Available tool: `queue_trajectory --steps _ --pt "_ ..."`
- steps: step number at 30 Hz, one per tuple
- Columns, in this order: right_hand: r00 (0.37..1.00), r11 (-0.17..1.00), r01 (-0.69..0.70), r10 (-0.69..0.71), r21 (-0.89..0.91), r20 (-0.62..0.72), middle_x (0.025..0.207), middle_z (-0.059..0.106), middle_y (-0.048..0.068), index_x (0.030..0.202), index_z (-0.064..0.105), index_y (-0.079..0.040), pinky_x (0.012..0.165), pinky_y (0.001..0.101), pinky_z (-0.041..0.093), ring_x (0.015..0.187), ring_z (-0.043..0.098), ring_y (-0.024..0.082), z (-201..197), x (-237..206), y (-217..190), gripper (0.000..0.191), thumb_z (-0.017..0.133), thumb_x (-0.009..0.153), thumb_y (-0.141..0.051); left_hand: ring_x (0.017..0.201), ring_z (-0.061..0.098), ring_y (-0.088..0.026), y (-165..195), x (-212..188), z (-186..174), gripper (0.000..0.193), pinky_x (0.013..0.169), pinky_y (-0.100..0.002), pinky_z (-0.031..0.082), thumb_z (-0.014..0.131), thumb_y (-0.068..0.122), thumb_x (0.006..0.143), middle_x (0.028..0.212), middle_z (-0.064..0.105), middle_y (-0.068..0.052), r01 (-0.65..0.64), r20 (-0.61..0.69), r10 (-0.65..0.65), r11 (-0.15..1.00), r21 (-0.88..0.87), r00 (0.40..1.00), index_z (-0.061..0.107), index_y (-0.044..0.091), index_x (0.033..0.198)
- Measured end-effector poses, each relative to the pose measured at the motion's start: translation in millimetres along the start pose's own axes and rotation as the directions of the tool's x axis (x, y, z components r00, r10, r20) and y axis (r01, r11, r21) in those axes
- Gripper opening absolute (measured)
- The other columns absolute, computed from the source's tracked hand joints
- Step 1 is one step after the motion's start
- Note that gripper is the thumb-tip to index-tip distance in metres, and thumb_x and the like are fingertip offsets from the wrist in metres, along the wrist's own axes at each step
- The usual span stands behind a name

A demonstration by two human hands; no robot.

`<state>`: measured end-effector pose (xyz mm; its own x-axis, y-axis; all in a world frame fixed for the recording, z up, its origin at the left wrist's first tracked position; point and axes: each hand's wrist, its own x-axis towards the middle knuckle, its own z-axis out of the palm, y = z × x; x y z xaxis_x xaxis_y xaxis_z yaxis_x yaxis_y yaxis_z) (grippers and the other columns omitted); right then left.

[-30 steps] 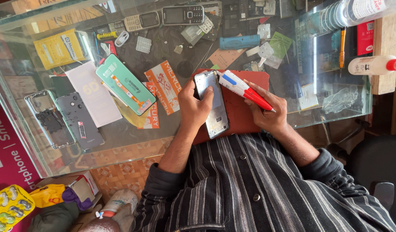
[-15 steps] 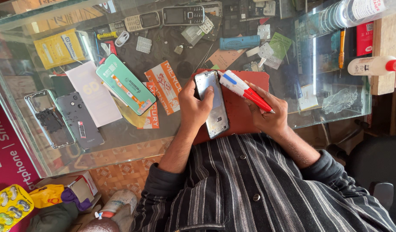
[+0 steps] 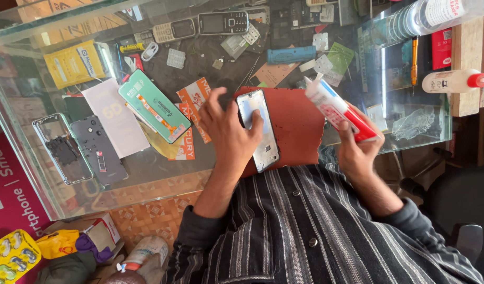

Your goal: The person works at a glass counter repairing a smartphone. They handle a green phone back housing, cut and apply white double-sided adhesive tape around its frame, then apply adhesive from a red and white glue tube along the edge of a phone display assembly and press the parts together, finishing by holding the assembled phone.

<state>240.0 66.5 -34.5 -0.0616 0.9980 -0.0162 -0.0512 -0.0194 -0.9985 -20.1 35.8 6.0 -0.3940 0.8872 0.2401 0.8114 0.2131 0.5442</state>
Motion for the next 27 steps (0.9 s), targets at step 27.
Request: queue_trajectory --steps 27 --pt "0.867 0.841 0.426 -0.275 -0.333 0.416 0.134 0.07 0.017 0.141 0.059 0.002 0.102 0.0353 0.058 0.121 0.073 0.027 71.0 65.4 -11.8 0.05 0.076 0.094 0.002 0.138 0.062 -0.027 -21.0 35.7 44.9 0.052 0.117 -0.036 0.049 0.058 0.007 0.101 0.147 0.062 -0.022 0.102 0.001 -0.147 0.679 -0.727 0.989 0.048 -0.007 0.15"
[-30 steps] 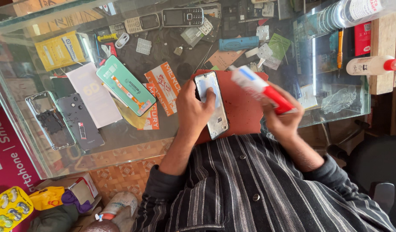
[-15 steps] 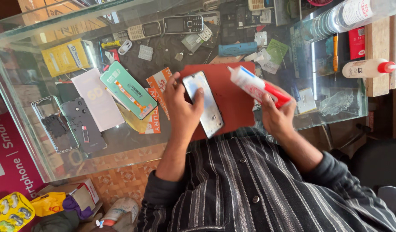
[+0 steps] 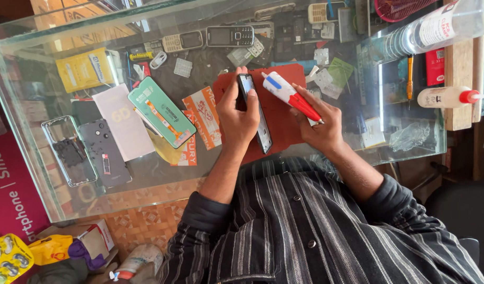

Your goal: The person works at a glass counter repairing a smartphone. They handle a green phone back housing, cut and apply white double-sided adhesive tape around its frame, then apply adhesive from a red and white glue tube along the edge of a phone display assembly and press the parts together, finishing by holding the assembled phone.

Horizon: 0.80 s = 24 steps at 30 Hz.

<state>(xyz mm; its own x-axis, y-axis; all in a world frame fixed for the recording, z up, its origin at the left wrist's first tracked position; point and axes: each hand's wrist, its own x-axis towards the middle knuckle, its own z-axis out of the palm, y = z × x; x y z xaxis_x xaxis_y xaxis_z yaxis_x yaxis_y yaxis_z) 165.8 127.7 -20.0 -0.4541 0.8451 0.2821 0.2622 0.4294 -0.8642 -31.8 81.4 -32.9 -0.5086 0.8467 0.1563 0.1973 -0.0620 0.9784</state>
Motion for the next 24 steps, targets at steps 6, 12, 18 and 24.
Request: queue_trajectory --steps 6,12,18,24 --pt "0.998 0.995 0.007 -0.001 -0.097 0.069 0.128 0.072 0.017 0.142 0.06 -0.001 0.093 0.0362 0.06 0.111 0.075 0.032 1.6 7.0 -2.0 0.053 0.078 0.091 -0.001 0.146 0.053 -0.026 -12.9 -3.5 -6.8 0.044 0.125 -0.037 0.039 0.05 0.013 0.114 0.155 0.055 -0.024 0.022 0.052 -0.013 0.983 -0.181 0.999 0.047 -0.007 0.152" --pt "0.994 0.99 0.025 -0.01 -0.138 0.105 0.12 0.073 0.02 0.142 0.061 -0.003 0.091 0.0365 0.061 0.109 0.076 0.033 -2.2 14.1 -8.0 0.051 0.077 0.094 -0.001 0.15 0.049 -0.027 -18.2 -3.1 -6.4 0.047 0.128 -0.038 0.035 0.044 0.017 0.116 0.157 0.052 -0.026 0.04 0.08 -0.018 0.959 -0.28 0.997 0.04 -0.007 0.156" --pt "0.996 0.99 0.015 -0.003 -0.141 0.087 0.12 0.073 0.022 0.142 0.061 -0.003 0.089 0.0364 0.061 0.109 0.075 0.034 0.3 14.3 -15.8 0.051 0.077 0.094 -0.001 0.147 0.052 -0.026 -15.8 -2.3 -6.9 0.047 0.126 -0.037 0.038 0.045 0.018 0.116 0.154 0.056 -0.026 0.033 0.072 -0.017 0.974 -0.224 0.997 0.042 -0.008 0.155" --pt "0.997 0.992 0.017 -0.006 -0.128 0.083 0.121 0.073 0.021 0.141 0.061 -0.003 0.089 0.036 0.061 0.109 0.076 0.033 2.3 15.1 -19.9 0.049 0.076 0.095 -0.001 0.145 0.055 -0.025 -14.2 -1.2 -7.1 0.048 0.124 -0.036 0.04 0.048 0.02 0.115 0.152 0.058 -0.025 0.017 0.065 -0.005 0.984 -0.179 0.998 0.043 -0.006 0.155"
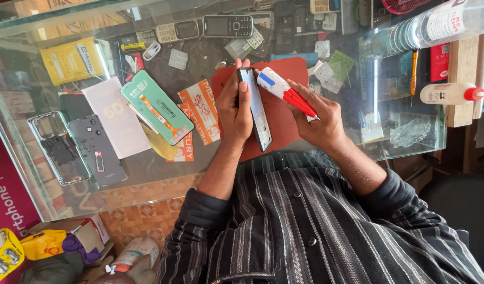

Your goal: The person works at a glass counter repairing a smartphone. They handle a green phone back housing, cut and apply white double-sided adhesive tape around its frame, then apply adhesive from a red and white glue tube along the edge of a phone display assembly and press the parts together, finishing by holding the assembled phone.

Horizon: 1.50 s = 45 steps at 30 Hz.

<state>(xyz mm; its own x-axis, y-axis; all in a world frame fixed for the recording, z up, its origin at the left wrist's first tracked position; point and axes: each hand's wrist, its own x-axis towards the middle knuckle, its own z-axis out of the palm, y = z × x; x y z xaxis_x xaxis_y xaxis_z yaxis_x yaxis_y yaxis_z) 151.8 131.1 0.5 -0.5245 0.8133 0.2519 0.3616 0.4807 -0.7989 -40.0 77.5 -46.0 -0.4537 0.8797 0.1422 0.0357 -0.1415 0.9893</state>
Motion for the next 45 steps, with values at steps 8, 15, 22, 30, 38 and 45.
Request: queue_trajectory --steps 8,15,22,30,38,45 --pt "1.0 1.0 -0.022 0.022 -0.02 0.019 0.119 0.073 0.02 0.14 0.062 0.0 0.087 0.0361 0.062 0.107 0.076 0.033 -1.4 -1.0 -1.4 0.048 0.077 0.094 0.002 0.145 0.055 -0.025 1.5 0.5 0.2 0.048 0.123 -0.036 0.042 0.05 0.021 0.115 0.152 0.059 -0.023 0.004 0.001 -0.004 1.0 0.019 1.0 0.044 -0.005 0.155" --pt "0.999 0.999 0.03 -0.03 -0.024 0.015 0.128 0.071 0.02 0.137 0.061 0.002 0.09 0.0365 0.062 0.112 0.075 0.034 -1.1 -1.5 -0.1 0.045 0.076 0.095 0.002 0.143 0.056 -0.024 0.0 0.0 0.9 0.048 0.122 -0.036 0.042 0.05 0.022 0.115 0.152 0.059 -0.023 0.004 -0.003 -0.004 1.0 0.015 1.0 0.045 -0.005 0.155" --pt "1.0 0.999 0.023 -0.022 -0.023 0.021 0.127 0.072 0.02 0.137 0.061 0.002 0.089 0.0365 0.062 0.111 0.075 0.034 -2.5 -2.8 -1.4 0.045 0.075 0.094 0.004 0.143 0.057 -0.024 -0.6 0.6 0.7 0.048 0.122 -0.035 0.043 0.051 0.022 0.115 0.151 0.06 -0.022 0.002 -0.004 -0.002 1.0 0.024 1.0 0.045 -0.004 0.155" --pt "1.0 1.0 0.01 -0.009 -0.014 0.026 0.126 0.072 0.021 0.138 0.061 0.002 0.09 0.0363 0.062 0.112 0.075 0.034 -2.4 -6.6 -1.1 0.047 0.074 0.094 0.005 0.144 0.056 -0.024 -0.1 -0.4 0.0 0.048 0.122 -0.036 0.043 0.051 0.022 0.115 0.152 0.059 -0.022 0.016 0.002 -0.016 0.999 0.028 1.0 0.046 -0.004 0.155" --pt "0.999 0.999 0.029 -0.028 -0.033 0.031 0.129 0.071 0.021 0.138 0.061 0.001 0.092 0.0374 0.062 0.115 0.073 0.036 -2.8 -11.0 2.2 0.049 0.072 0.09 0.007 0.145 0.056 -0.025 -0.5 -0.3 1.0 0.047 0.123 -0.036 0.043 0.051 0.022 0.115 0.153 0.058 -0.023 0.008 0.001 -0.008 1.0 0.011 1.0 0.046 -0.004 0.154" --pt "0.999 1.0 0.007 -0.006 -0.02 0.034 0.131 0.07 0.021 0.138 0.061 0.001 0.094 0.0373 0.062 0.117 0.073 0.035 -2.5 -15.5 3.4 0.049 0.072 0.09 0.007 0.145 0.056 -0.026 0.2 -0.3 0.6 0.048 0.123 -0.036 0.043 0.051 0.021 0.115 0.152 0.059 -0.023 0.007 0.003 -0.007 1.0 0.022 1.0 0.046 -0.005 0.154"
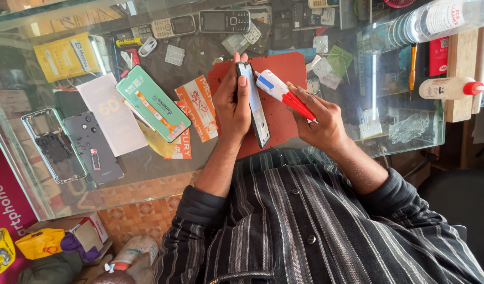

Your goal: The person works at a glass counter repairing a smartphone. They handle a green phone back housing, cut and apply white double-sided adhesive tape around its frame, then apply adhesive from a red and white glue tube along the edge of a phone display assembly and press the parts together, finishing by holding the assembled phone.

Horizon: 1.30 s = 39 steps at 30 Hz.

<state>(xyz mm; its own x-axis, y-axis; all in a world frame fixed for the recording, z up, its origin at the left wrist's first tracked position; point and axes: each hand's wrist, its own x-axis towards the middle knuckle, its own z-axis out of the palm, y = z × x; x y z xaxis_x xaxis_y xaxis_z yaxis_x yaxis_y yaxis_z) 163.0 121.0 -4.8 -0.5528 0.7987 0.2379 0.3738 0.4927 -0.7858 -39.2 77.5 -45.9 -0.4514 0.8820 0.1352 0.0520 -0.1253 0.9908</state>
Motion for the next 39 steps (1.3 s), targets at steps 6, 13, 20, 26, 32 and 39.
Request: queue_trajectory --steps 6,13,20,26,32,39 --pt "1.0 1.0 0.011 -0.011 -0.003 0.002 0.132 0.069 0.02 0.138 0.061 0.001 0.095 0.0376 0.062 0.117 0.073 0.035 -0.9 -3.1 0.9 0.05 0.072 0.09 0.008 0.145 0.056 -0.025 0.1 -0.1 -0.6 0.048 0.122 -0.036 0.044 0.051 0.022 0.115 0.152 0.059 -0.023 -0.005 0.003 0.005 1.0 0.0 1.0 0.045 -0.005 0.154" --pt "1.0 1.0 -0.001 0.002 -0.008 0.013 0.133 0.07 0.02 0.139 0.06 0.001 0.092 0.0367 0.062 0.114 0.074 0.034 -1.3 -6.6 -0.6 0.052 0.072 0.089 0.009 0.145 0.057 -0.025 -0.7 0.0 -0.3 0.048 0.123 -0.036 0.044 0.051 0.023 0.115 0.152 0.06 -0.023 -0.018 -0.001 0.018 0.999 0.027 1.0 0.047 -0.005 0.154" --pt "1.0 1.0 -0.008 0.008 -0.016 0.02 0.133 0.069 0.02 0.139 0.06 0.001 0.091 0.0364 0.062 0.112 0.074 0.034 -2.9 -10.2 -2.4 0.053 0.072 0.088 0.009 0.144 0.057 -0.025 -1.6 0.0 0.3 0.048 0.122 -0.036 0.044 0.051 0.023 0.115 0.151 0.059 -0.023 -0.01 -0.002 0.01 1.0 0.006 1.0 0.047 -0.005 0.153" --pt "1.0 1.0 -0.011 0.012 -0.021 0.018 0.132 0.069 0.02 0.138 0.06 0.001 0.09 0.0356 0.062 0.112 0.075 0.033 -2.7 -13.2 -3.0 0.052 0.073 0.089 0.008 0.144 0.057 -0.026 -2.2 -0.5 -0.1 0.047 0.122 -0.036 0.044 0.051 0.022 0.115 0.151 0.059 -0.024 -0.012 -0.002 0.012 1.0 0.01 1.0 0.047 -0.005 0.153" --pt "0.999 0.999 -0.024 0.025 -0.021 0.022 0.132 0.069 0.021 0.137 0.061 0.003 0.089 0.0365 0.062 0.111 0.075 0.034 -3.5 -17.5 -4.1 0.052 0.071 0.087 0.01 0.144 0.057 -0.026 -2.8 -0.6 0.2 0.047 0.122 -0.036 0.045 0.051 0.022 0.115 0.151 0.059 -0.024 -0.017 -0.004 0.017 1.0 0.008 1.0 0.047 -0.005 0.153" --pt "1.0 1.0 -0.001 0.001 -0.006 0.013 0.134 0.069 0.02 0.137 0.059 0.004 0.094 0.0372 0.061 0.115 0.073 0.034 -4.0 -22.0 -3.7 0.05 0.071 0.089 0.01 0.144 0.057 -0.025 -3.8 -0.8 0.5 0.048 0.121 -0.035 0.045 0.051 0.023 0.115 0.151 0.06 -0.023 -0.011 -0.005 0.011 1.0 0.004 1.0 0.046 -0.004 0.154"
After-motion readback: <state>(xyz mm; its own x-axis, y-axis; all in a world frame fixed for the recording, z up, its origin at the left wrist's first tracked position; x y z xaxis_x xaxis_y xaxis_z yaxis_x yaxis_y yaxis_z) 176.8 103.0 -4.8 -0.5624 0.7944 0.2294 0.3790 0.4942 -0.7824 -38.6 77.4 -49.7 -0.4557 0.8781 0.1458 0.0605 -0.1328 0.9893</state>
